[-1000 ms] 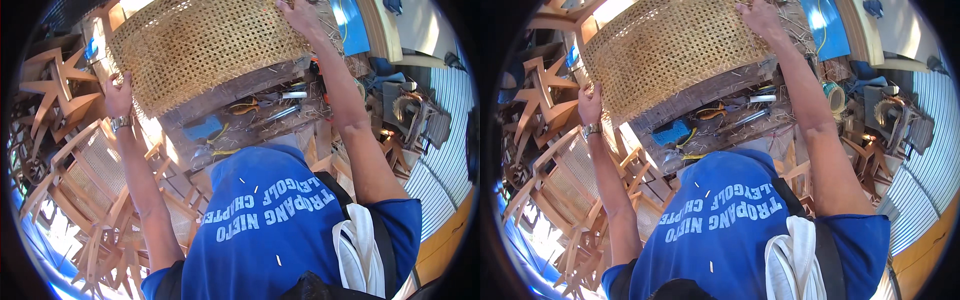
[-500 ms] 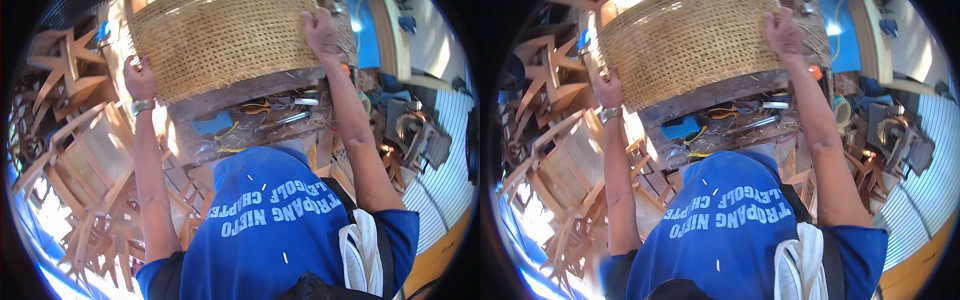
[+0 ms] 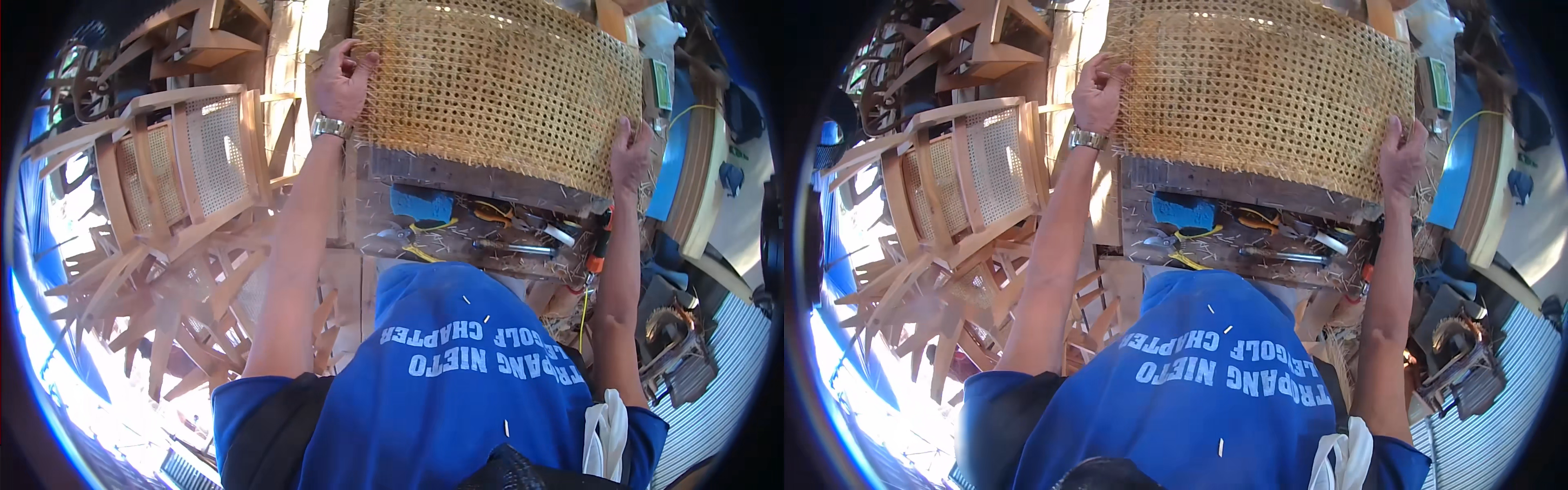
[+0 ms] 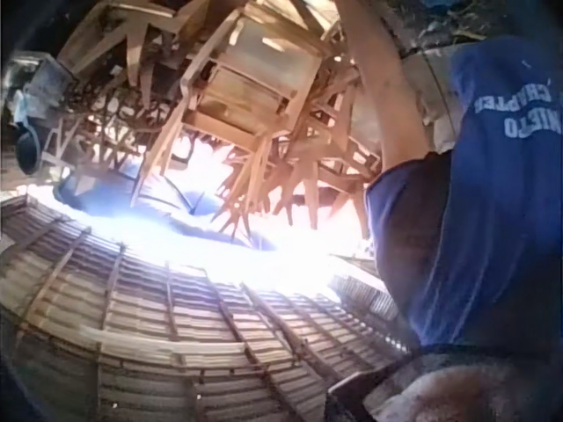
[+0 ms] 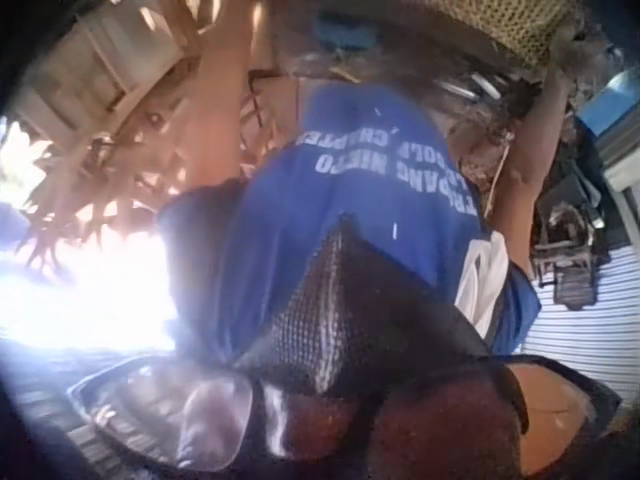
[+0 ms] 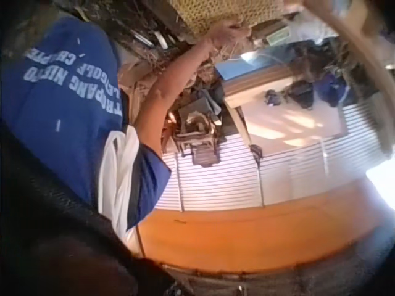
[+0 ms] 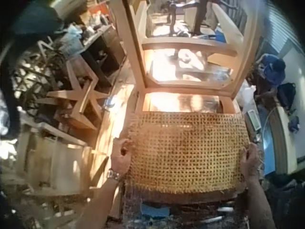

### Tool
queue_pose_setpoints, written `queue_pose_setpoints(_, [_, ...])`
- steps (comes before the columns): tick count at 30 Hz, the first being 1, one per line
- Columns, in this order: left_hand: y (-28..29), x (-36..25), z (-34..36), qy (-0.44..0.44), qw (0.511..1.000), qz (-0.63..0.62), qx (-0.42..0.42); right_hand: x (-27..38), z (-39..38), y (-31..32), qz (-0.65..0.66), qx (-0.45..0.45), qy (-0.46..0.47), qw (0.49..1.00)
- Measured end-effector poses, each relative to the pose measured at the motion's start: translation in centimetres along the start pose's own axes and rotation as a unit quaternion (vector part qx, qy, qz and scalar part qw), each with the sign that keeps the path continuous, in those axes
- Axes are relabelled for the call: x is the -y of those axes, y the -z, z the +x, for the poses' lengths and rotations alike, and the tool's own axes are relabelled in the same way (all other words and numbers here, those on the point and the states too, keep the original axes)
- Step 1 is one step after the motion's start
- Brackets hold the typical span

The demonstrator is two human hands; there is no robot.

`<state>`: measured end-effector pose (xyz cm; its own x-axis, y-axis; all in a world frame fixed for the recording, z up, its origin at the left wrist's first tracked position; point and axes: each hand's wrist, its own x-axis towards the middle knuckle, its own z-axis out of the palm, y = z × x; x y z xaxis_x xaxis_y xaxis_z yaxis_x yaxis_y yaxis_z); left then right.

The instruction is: Attaching cane webbing to a chair seat frame using a staple gun.

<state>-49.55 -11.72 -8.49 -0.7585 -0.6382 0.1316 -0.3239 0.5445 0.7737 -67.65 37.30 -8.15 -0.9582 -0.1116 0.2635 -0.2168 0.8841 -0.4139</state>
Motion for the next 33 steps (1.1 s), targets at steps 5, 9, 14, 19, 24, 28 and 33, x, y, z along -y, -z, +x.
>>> queue_pose_setpoints(5, [0.0,-0.2,-0.2,-0.014,0.999,-0.035,-0.007,0.0,-0.2,0.0,-0.015,-0.007,-0.022,1.0])
queue_pose_setpoints(9, [0.3,-0.4,-0.3,-0.019,0.999,-0.023,-0.021,1.3,-0.1,0.8,-0.017,0.023,-0.04,0.999])
queue_pose_setpoints(14, [0.3,-1.6,-0.6,-0.053,0.998,-0.02,-0.026,1.1,0.1,1.3,0.007,0.037,-0.032,0.999])
queue_pose_setpoints(19, [0.7,-1.6,-0.5,-0.108,0.993,0.053,0.012,2.1,0.0,1.6,0.016,0.042,-0.056,0.997])
queue_pose_setpoints(24, [1.4,-2.6,-0.6,-0.118,0.977,0.172,0.049,2.4,0.2,1.5,0.112,0.043,-0.084,0.989])
queue_pose_setpoints(28, [1.1,-2.6,-0.4,-0.099,0.982,0.155,0.046,3.0,0.4,2.2,0.045,0.052,-0.09,0.994])
queue_pose_setpoints(33, [0.3,-2.0,-0.2,-0.155,0.972,0.174,0.039,2.5,0.4,2.9,0.073,0.075,-0.13,0.986])
